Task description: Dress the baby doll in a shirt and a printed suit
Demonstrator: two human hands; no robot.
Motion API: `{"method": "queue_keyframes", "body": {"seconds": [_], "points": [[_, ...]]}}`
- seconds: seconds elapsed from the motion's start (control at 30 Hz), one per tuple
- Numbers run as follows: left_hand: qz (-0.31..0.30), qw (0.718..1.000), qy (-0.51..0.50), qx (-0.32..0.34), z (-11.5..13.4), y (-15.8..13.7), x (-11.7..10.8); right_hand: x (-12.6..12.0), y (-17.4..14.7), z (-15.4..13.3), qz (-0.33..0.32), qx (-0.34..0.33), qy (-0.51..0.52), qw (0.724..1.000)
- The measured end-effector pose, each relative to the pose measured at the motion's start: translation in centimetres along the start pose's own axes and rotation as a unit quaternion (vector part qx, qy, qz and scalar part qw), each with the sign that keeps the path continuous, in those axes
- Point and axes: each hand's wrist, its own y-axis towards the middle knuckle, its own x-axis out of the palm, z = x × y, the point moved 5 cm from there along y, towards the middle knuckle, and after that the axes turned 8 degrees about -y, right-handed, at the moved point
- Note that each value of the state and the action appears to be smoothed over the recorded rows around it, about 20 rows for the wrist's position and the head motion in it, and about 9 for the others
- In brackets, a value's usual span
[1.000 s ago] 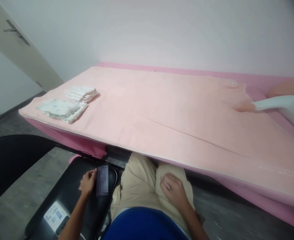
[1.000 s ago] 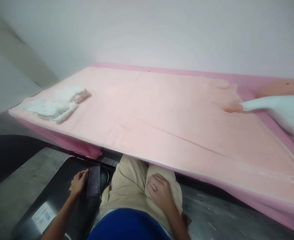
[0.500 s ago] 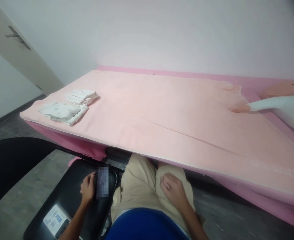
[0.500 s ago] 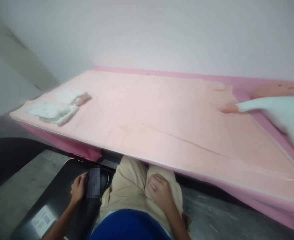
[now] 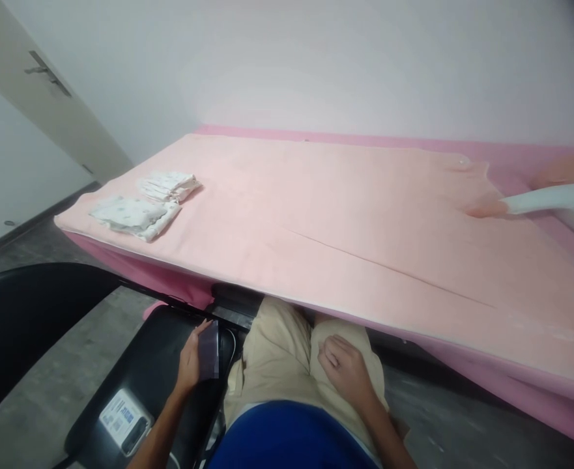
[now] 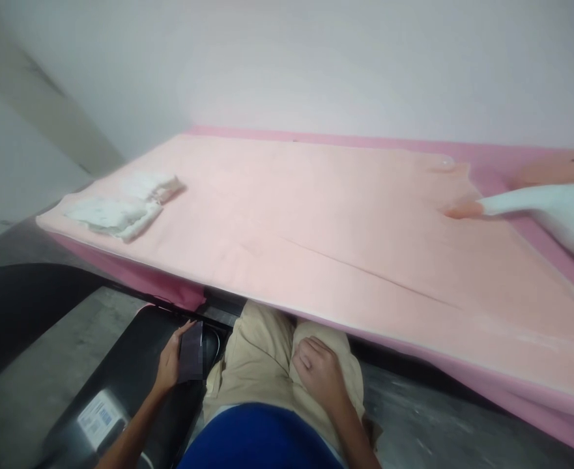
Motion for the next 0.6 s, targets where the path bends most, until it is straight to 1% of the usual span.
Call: {"method": "queue_keyframes", "body": {"seconds": [0.13, 0.23, 0.27, 0.33, 0.4, 0.43, 0.53, 0.6], "points": [[-0.002, 1.000, 0.006, -0.001, -0.7, 0.2, -0.4, -0.1, 0.1, -0.1, 0.002, -0.001, -0.009, 1.000], [0.044, 0.997, 0.060, -0.002, -2.5, 0.6, -1.4, -0.3, 0.3, -0.3, 0.002, -0.001, -0.006, 1.000], [0.067, 0.994, 0.082, -0.014, -3.4, 0.7, -1.9, -0.3, 0.3, -0.3, 0.002, -0.001, -0.003, 1.000], [0.100, 0.986, 0.115, -0.059, -5.5, 0.9, -2.8, -0.4, 0.3, -0.2, 0.002, 0.001, 0.000, 1.000], [0.093, 0.982, 0.136, -0.091, -7.3, 0.9, -3.3, -0.3, 0.3, -0.1, 0.002, 0.004, -0.001, 1.000], [0.079, 0.982, 0.147, -0.092, -7.9, 0.9, -3.3, -0.3, 0.2, -0.1, 0.001, 0.004, -0.002, 1.000], [0.035, 0.981, 0.177, -0.070, -8.7, 0.6, -3.1, -0.2, 0.1, 0.0, 0.003, 0.003, -0.005, 1.000], [0.027, 0.979, 0.185, -0.076, -8.9, 0.3, -3.1, -0.2, 0.0, 0.0, 0.001, 0.006, -0.002, 1.000]]}}
